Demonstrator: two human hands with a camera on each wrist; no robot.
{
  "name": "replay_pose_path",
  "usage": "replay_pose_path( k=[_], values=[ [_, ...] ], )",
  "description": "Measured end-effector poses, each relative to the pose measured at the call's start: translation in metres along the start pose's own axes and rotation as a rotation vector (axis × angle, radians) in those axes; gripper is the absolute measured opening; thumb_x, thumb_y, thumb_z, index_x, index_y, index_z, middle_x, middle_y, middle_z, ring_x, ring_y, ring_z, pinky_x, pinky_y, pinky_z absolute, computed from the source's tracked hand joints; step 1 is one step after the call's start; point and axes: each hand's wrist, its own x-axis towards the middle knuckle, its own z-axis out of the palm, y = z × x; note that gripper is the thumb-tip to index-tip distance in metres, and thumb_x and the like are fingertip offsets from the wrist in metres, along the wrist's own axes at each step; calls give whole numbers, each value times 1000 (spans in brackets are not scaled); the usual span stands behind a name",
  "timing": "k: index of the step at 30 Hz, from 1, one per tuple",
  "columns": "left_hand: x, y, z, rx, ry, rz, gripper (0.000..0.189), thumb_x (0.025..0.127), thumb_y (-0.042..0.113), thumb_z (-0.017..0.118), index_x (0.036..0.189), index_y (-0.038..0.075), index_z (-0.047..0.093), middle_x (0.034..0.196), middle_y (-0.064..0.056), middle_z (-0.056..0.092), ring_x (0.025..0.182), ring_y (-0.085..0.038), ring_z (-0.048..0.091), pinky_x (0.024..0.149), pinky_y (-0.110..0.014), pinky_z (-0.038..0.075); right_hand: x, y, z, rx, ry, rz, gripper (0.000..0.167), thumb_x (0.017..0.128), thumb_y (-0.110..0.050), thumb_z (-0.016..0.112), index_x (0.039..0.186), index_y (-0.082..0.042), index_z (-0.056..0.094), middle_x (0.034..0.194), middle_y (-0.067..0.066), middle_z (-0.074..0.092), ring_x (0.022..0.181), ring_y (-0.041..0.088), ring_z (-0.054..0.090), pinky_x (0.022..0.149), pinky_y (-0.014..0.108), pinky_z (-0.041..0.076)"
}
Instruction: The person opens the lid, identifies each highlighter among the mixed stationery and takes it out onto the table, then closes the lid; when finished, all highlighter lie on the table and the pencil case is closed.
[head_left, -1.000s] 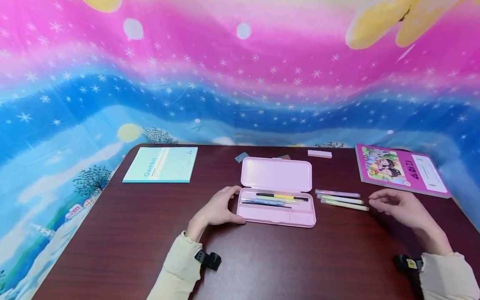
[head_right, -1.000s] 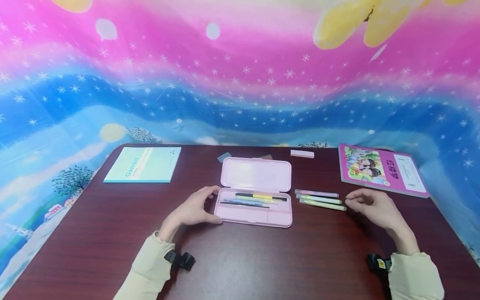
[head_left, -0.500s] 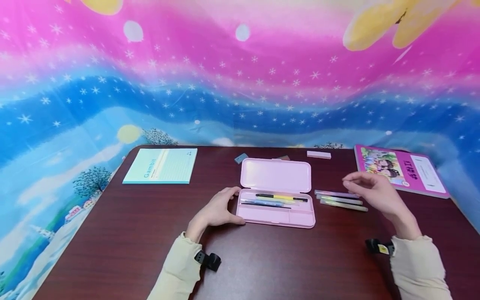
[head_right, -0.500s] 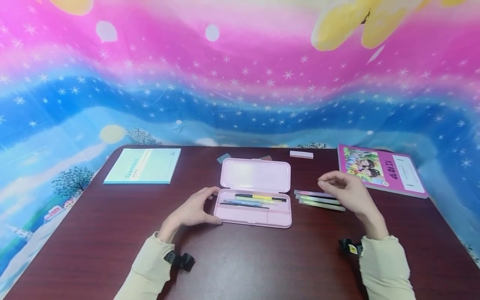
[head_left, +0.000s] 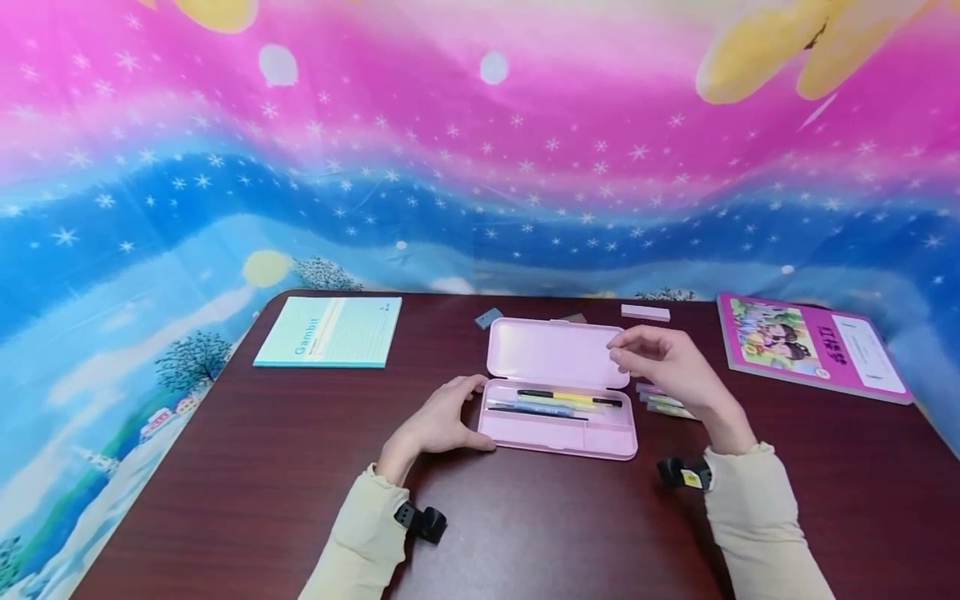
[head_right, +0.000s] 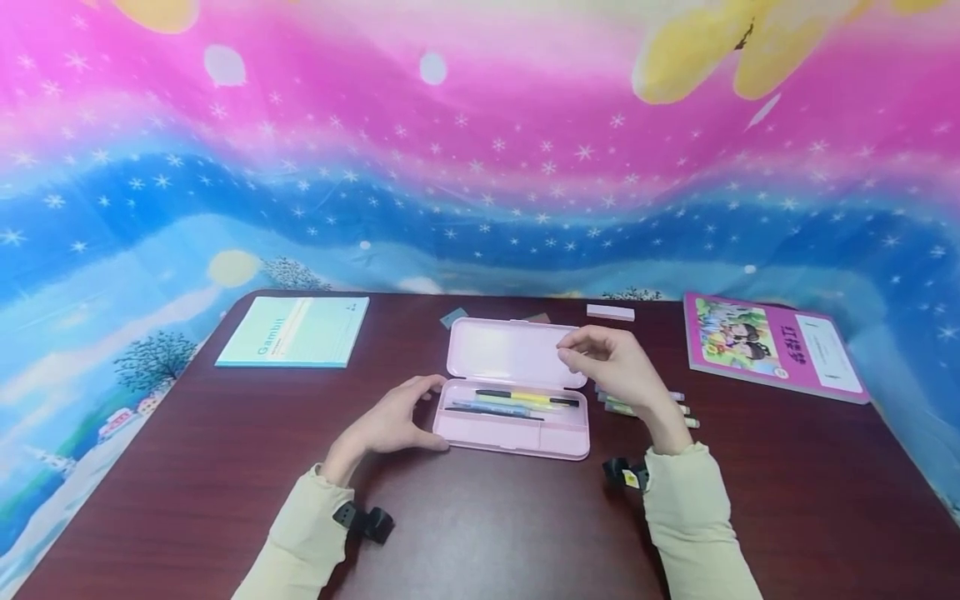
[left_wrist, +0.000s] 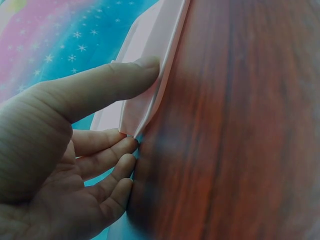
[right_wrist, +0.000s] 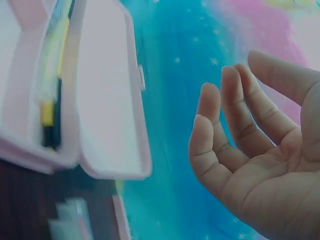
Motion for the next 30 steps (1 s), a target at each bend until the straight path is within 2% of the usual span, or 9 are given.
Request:
replay_pose_path(
  k=[4,8,16,20,26,30],
  values=[
    [-1,0,2,-7,-5,-6,84,65,28,88,135,4,47,127,-10,53,114,-26,49,98,-44,41,1,4,11,-74,-30,16,24,89,-14,68,105,4,66,89,14,66,78,27,63,66,31,52],
    [0,-1,4,-6,-10,-4,85,65,30,88,135,4,47,128,-10,53,114,-25,49,98,-43,41,1,8,16,-112,-59,29,24,89,-16,69,105,2,68,91,10,67,81,34,62,69,29,51],
    [0,1,0,2,-1,-8,85,64,29,88,135,4,47,126,-9,54,113,-25,49,98,-43,42,4,9,22,-89,-103,12,22,89,-14,69,104,2,68,90,8,67,80,23,63,72,28,51],
    [0,1,0,6,-5,-7,85,65,29,88,134,4,48,127,-10,53,114,-25,49,98,-43,41,5,11,26,-112,-125,17,22,88,-16,70,102,1,69,89,6,68,79,19,63,72,28,50],
    [0,1,0,4,-1,-8,85,65,29,88,135,4,47,127,-10,53,114,-26,50,98,-44,41,6,13,34,-138,-191,34,20,88,-16,69,101,-1,70,90,9,68,77,20,62,65,29,47],
    [0,1,1,4,-4,-12,85,65,29,88,135,4,47,128,-10,53,115,-26,50,98,-44,41,6,15,39,-129,-255,63,21,89,-16,68,102,0,69,88,10,69,73,24,63,62,32,50]
  ],
)
